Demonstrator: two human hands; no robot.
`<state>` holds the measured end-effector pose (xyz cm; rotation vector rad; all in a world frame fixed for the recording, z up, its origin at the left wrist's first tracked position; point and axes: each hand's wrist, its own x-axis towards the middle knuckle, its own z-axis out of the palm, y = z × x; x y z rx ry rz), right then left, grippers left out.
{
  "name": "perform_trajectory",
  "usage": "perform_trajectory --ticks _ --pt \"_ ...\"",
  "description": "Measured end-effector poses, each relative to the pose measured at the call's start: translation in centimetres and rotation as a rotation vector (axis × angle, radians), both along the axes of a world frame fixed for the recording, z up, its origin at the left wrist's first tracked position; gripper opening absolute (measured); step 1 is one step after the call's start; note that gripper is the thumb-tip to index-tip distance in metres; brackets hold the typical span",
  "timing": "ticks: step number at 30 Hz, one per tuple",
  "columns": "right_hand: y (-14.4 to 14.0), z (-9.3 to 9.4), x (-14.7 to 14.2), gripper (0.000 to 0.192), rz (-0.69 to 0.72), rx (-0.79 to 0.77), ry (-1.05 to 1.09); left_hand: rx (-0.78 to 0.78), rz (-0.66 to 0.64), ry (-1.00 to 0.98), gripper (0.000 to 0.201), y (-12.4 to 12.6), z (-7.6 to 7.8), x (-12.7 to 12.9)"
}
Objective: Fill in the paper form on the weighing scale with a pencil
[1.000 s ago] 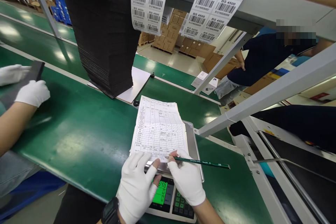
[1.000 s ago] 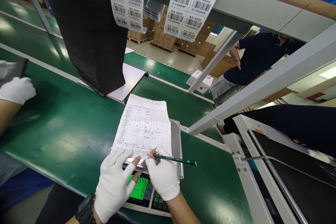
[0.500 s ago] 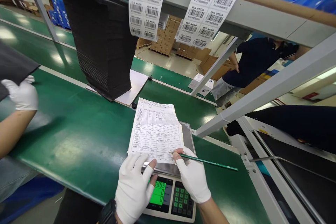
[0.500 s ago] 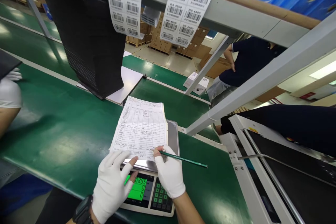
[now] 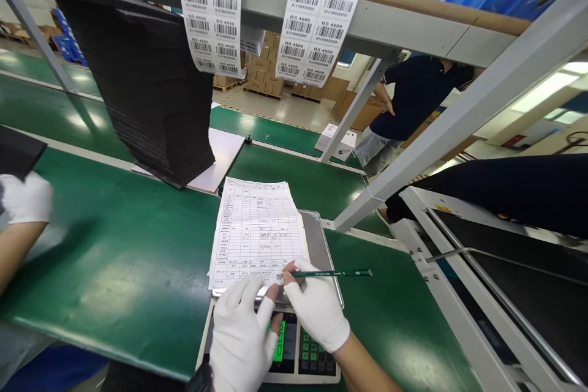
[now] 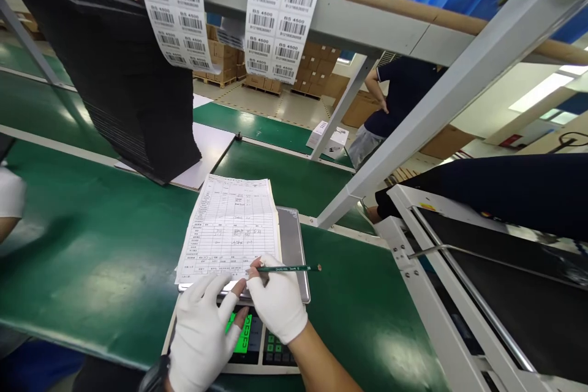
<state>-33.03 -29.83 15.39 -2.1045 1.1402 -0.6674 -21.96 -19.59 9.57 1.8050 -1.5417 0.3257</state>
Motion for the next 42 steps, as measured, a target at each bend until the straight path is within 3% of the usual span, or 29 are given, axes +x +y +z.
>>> perform_trajectory --ticks 12,42 --pt "0.25 -0.17 0.41 0.023 -0.02 0.092 0.028 -0.028 0.013 0.001 0.03 -0.05 -0.09 -0.14" --pt "0.12 -0.28 0.19 0.024 -0.059 -0.018 0.051 -0.017 0.012 0.044 0.031 0.04 0.12 -0.26"
